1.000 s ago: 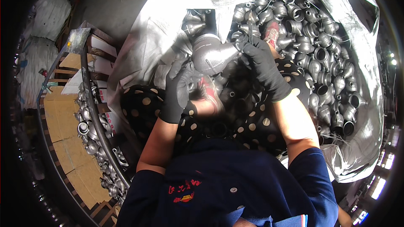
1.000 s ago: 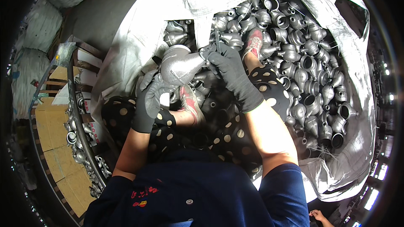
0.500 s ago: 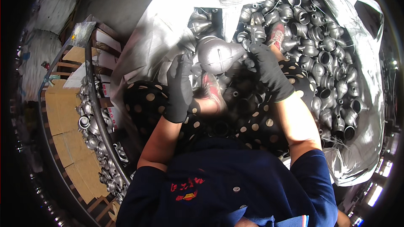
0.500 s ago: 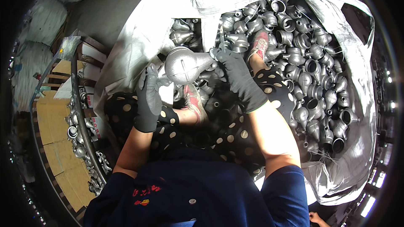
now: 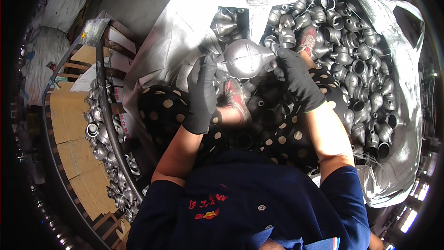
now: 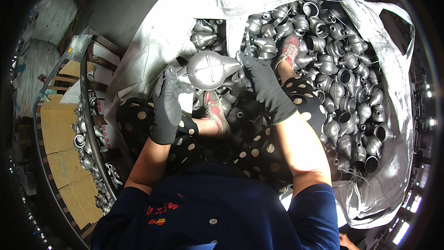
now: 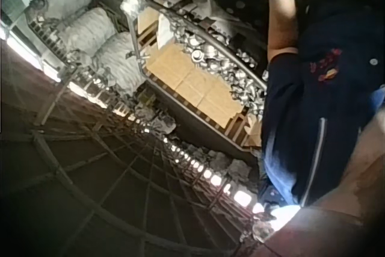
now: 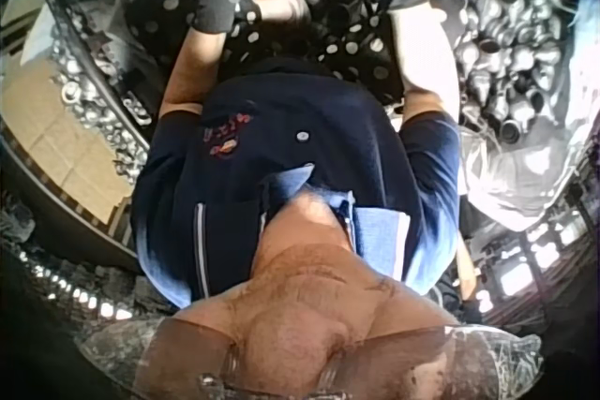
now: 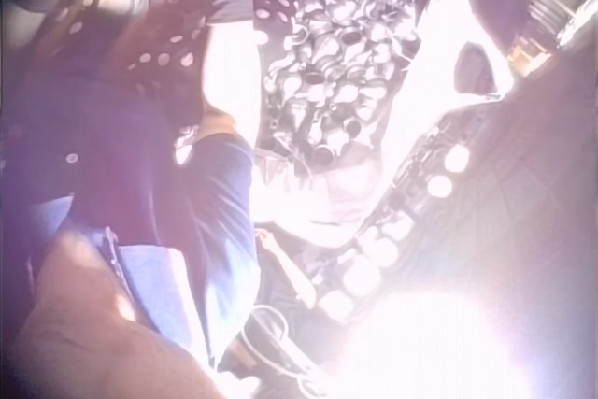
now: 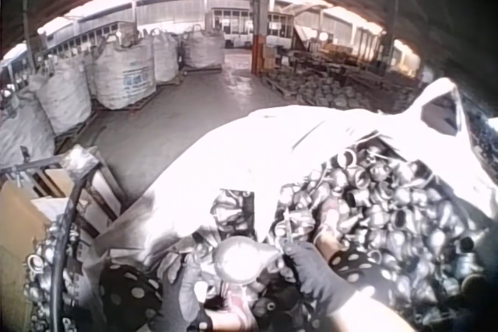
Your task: The person scrapes metal pipe fittings using a scraper, spreads paste from a metal plate onto a container frame, and continues scraping and rotating additional metal fittings.
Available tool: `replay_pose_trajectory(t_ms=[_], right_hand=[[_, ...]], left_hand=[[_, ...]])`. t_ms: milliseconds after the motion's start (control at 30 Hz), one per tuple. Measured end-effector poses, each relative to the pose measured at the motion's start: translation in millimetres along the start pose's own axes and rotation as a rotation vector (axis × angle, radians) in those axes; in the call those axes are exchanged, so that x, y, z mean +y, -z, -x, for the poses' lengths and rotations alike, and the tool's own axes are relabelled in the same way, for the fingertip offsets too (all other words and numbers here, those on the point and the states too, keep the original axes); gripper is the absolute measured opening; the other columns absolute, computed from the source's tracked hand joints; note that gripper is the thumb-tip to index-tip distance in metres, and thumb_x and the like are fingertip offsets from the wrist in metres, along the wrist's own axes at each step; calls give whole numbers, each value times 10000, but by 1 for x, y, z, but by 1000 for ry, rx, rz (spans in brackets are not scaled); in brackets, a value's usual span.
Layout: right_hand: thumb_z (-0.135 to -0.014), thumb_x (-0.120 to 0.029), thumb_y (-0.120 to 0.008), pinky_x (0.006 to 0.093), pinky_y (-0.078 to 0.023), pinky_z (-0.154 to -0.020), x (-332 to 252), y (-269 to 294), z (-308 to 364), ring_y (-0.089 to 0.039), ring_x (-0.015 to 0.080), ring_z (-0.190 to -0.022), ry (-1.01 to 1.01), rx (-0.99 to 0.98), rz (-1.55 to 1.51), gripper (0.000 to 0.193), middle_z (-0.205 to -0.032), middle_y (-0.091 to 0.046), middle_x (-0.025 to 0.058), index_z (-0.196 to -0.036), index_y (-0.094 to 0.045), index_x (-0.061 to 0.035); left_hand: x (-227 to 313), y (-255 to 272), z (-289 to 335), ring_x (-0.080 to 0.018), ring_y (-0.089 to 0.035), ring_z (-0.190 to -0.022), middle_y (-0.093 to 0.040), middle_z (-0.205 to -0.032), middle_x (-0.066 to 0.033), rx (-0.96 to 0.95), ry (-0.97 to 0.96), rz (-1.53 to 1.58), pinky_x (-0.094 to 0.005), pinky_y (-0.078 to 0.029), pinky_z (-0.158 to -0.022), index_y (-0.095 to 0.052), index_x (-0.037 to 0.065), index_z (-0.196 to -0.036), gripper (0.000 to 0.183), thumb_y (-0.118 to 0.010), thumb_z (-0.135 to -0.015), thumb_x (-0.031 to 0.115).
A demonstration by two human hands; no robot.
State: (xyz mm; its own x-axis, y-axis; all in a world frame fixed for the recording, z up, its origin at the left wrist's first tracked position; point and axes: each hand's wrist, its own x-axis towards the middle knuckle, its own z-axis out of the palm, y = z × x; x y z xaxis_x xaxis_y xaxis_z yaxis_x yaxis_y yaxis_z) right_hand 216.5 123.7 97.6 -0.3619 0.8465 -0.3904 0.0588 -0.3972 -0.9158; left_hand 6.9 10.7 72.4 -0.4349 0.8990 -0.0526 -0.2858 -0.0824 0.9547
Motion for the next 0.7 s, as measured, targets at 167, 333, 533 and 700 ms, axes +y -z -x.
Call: replay_pose_trajectory(t_ms=[167, 333, 533, 700], right_hand=[[-954, -446, -608, 206, -405, -454, -2, -4, -1, -606, 83, -587, -40, 28, 0, 389, -658, -583, -8, -841, -646, -75], [-957, -456, -598, 210, -375, -427, 2, -3, -7, -571, 82, -531, -74, 45, 13, 410, -649, -596, 0, -837, -648, -67], [-976, -464, -549, 218, -333, -398, 8, 1, -9, -496, 78, -456, -16, -9, 21, 426, -619, -591, 2, -849, -647, -69], [-974, -459, -555, 221, -322, -393, 6, 0, -8, -471, 74, -442, -17, -8, 55, 416, -612, -585, -1, -841, -642, -75]], left_hand=[[6, 0, 1, -115, -570, -742, -660, -1023, -88, -71, -60, -24, -271, -506, -729, -570, -54, -1249, 420, -460, -1061, 304], [11, -1, -1, -72, -559, -743, -648, -789, -19, -71, -75, 18, -222, -459, -740, -622, -13, -1212, 331, -512, -1024, 236], [11, 3, -4, -82, -625, -765, -698, -866, -66, -79, -74, -21, -200, -488, -713, -624, -36, -1202, 284, -559, -992, 143], [9, -1, -5, -87, -644, -709, -705, -827, -70, -29, -76, 101, -188, -496, -681, -642, -44, -1169, 258, -576, -974, 111]])
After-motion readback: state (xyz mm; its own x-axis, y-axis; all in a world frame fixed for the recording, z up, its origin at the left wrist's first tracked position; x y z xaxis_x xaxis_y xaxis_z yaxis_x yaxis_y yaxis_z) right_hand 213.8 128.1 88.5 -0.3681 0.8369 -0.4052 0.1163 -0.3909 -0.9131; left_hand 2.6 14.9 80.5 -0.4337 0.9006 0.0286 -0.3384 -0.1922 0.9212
